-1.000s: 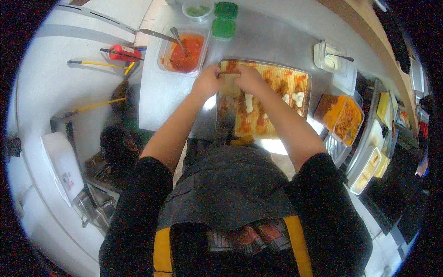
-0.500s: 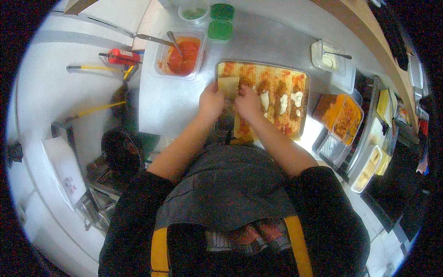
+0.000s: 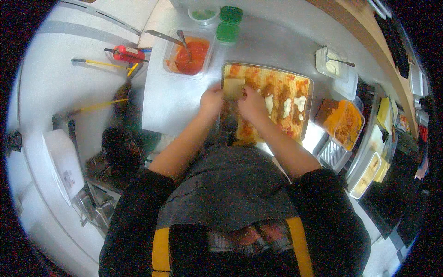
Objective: The person spreads white sauce on a tray of pasta sheets, places filling on them, and rolls each sheet into cannelloni. They then move to the stove to stir sauces in pots, add cream, and return to the prep area to wipe the counter and store containers in the refrigerator.
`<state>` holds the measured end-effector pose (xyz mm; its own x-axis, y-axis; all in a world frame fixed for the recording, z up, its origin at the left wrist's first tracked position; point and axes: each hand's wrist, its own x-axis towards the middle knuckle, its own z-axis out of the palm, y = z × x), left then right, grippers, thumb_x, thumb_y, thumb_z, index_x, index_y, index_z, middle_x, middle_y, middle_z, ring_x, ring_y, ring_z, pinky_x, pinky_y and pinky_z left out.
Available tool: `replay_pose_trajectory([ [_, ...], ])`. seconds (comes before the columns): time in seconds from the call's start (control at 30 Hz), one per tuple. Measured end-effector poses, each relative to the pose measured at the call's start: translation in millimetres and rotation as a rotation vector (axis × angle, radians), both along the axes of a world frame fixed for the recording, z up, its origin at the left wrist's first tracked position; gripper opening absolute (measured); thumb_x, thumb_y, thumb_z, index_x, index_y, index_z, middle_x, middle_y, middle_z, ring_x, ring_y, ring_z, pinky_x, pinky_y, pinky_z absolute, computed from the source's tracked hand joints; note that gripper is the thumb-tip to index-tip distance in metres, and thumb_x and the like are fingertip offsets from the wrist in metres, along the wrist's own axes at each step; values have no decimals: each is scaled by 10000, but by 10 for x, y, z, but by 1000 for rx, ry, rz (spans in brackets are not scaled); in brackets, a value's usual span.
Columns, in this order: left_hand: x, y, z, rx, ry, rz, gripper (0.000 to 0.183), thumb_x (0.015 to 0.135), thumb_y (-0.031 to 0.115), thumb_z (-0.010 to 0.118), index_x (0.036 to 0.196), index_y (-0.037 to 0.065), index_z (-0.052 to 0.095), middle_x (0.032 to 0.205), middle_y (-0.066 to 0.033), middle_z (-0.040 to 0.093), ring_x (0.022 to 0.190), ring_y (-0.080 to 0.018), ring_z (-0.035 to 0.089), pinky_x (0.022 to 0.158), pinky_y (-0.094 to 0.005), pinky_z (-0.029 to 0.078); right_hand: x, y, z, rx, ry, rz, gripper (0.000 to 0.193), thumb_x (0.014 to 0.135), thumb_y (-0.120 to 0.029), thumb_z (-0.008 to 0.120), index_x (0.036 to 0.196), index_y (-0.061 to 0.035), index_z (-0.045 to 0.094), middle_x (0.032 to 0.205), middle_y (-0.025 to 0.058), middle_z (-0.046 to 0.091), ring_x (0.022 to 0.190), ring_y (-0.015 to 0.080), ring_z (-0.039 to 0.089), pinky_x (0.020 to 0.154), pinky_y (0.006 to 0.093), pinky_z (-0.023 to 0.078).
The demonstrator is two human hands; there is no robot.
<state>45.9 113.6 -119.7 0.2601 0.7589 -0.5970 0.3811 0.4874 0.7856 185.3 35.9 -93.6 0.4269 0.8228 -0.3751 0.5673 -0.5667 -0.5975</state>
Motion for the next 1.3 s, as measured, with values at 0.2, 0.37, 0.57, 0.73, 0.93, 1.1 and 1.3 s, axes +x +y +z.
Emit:
replay_pose_trajectory([
  [0.2, -227, -41, -270, 147, -44, -9, 380, 922, 155, 541, 1265, 10, 617, 1147, -180, 693, 1064, -286, 660, 935, -367, 496, -139, 118, -91, 327, -452, 442, 545, 829, -109, 610, 1341, 32, 485, 1354, 258, 512, 1263, 413, 501, 1078, 521, 386],
  [0.37, -378, -194, -34, 283, 182, -238, 452, 865, 85, 587, 1310, 6, 574, 1216, -152, 669, 1116, -277, 640, 972, -356, 488, -82, 324, -242, 277, -638, 572, 464, 865, -130, 568, 1306, 3, 513, 1271, 207, 562, 1175, 357, 566, 1037, 546, 394],
  [0.57, -354, -221, 68, 386, 219, -383, 435, 842, 107, 620, 1266, 12, 600, 1185, -188, 663, 1131, -342, 615, 978, -414, 485, -14, 414, -297, 151, -535, 652, 322, 888, -121, 525, 1185, -6, 576, 1159, 168, 608, 1065, 335, 608, 925, 500, 466],
  [0.73, -348, -271, -14, 554, 269, -509, 448, 844, 141, 654, 1264, 11, 569, 1202, -240, 602, 1114, -423, 579, 971, -468, 483, -104, 379, -374, 65, -403, 663, 256, 881, -94, 524, 1096, 30, 591, 1084, 194, 607, 1038, 358, 606, 876, 471, 507],
  [0.93, -451, -445, 159, 558, 259, -593, 321, 832, 65, 604, 1144, 19, 544, 1157, -226, 544, 1071, -441, 551, 929, -508, 474, -203, 164, -391, 13, -329, 719, 180, 904, -99, 481, 973, 34, 581, 1047, 217, 598, 1009, 375, 602, 864, 475, 516],
  [1.1, -485, -496, 142, 547, 240, -575, 363, 886, 225, 644, 1174, 6, 633, 1106, -245, 613, 1044, -436, 594, 879, -511, 496, -243, -62, -480, 217, -272, 675, 336, 918, -126, 461, 1188, 53, 550, 1100, 225, 574, 1057, 393, 575, 960, 490, 468],
  [1.3, -325, -407, 23, 491, 324, -474, 270, 894, 274, 643, 883, 16, 721, 862, -225, 664, 888, -427, 624, 804, -497, 502, -264, -283, -589, 359, -403, 610, 472, 922, -125, 454, 1360, 52, 459, 1287, 250, 536, 1225, 422, 511, 1093, 522, 376],
])
